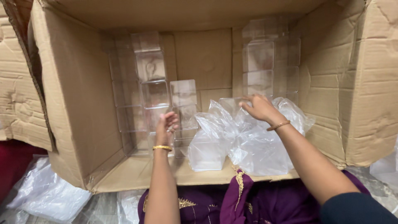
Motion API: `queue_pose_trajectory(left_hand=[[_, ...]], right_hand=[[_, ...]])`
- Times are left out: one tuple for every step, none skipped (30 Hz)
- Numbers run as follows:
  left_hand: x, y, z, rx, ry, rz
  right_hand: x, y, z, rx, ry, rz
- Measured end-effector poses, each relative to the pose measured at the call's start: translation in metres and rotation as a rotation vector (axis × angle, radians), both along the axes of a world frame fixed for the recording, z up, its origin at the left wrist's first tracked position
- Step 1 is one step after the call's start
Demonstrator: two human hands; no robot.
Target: The person sits on the floor with a large cardboard box and removes clear plastic boxes from poly bags one at a time, placing the unpacked boxes into rows inside the carton. They set empty bags aside and continue unwrapping and arranging the containers.
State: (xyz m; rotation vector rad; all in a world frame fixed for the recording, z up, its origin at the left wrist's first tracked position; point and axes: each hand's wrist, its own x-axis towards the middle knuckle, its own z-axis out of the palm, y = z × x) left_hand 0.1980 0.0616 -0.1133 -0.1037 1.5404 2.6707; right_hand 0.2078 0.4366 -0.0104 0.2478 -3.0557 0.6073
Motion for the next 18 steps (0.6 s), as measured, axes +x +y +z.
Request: queue_pose_trajectory(left_hand=[[-0.001, 0.009, -0.003, -0.049, -0.009, -0.073], [-0.001, 0.020, -0.004, -0.098, -0.021, -0.148], [-0.001, 0.030, -0.003, -0.200, 0.058, -0.241], [-0.004, 0.042, -0.001, -0.300, 0.144, -0.335], [-0.009, 0.055, 0.003, -0.399, 0.234, -0.430], [-0.009, 0.066, 0.005, -0.470, 0.292, -0.440], [-0.007, 0.076, 0.006, -0.539, 0.345, -0.447], [-0.003, 0.084, 0.005, -0.608, 0.395, -0.451], [-0.003, 0.091, 0.004, -0.663, 0.419, -0.458], [-0.003, 0.097, 0.003, -0.719, 0.445, -0.464], [-0.001, 0.101, -0.001, -0.774, 0.467, -0.469], [0.001, 0.104, -0.005, -0.753, 0.444, -0.456], [0.002, 0.106, -0.010, -0.733, 0.428, -0.443], [0.002, 0.109, -0.015, -0.711, 0.416, -0.430], [0.000, 0.109, -0.019, -0.672, 0.388, -0.377], [-0.001, 0.109, -0.022, -0.632, 0.356, -0.324], [0.000, 0.108, -0.025, -0.592, 0.322, -0.271], [0.000, 0.107, -0.027, -0.575, 0.344, -0.242]], right_hand=[[0.002, 0.001, -0.002, 0.027, -0.008, 0.002], [0.006, -0.002, -0.005, -0.073, -0.075, 0.057], [0.010, -0.010, -0.010, -0.175, -0.141, 0.110], [0.014, -0.018, -0.014, -0.276, -0.203, 0.161], [0.019, -0.028, -0.021, -0.329, -0.226, 0.225], [0.026, -0.039, -0.028, -0.382, -0.254, 0.289], [0.029, -0.047, -0.033, -0.367, -0.261, 0.228], [0.031, -0.054, -0.037, -0.350, -0.271, 0.172], [0.030, -0.058, -0.039, -0.335, -0.280, 0.119], [0.027, -0.056, -0.039, -0.408, -0.256, 0.118], [0.022, -0.050, -0.035, -0.479, -0.235, 0.118], [0.016, -0.043, -0.029, -0.552, -0.212, 0.118], [0.010, -0.034, -0.019, -0.554, -0.161, 0.122], [0.005, -0.021, -0.006, -0.553, -0.107, 0.125], [0.003, -0.006, 0.010, -0.319, -0.099, 0.100], [0.004, 0.004, 0.026, -0.085, -0.095, 0.076], [0.007, 0.008, 0.039, 0.154, -0.269, 0.005], [0.011, 0.010, 0.052, 0.392, -0.437, -0.069]])
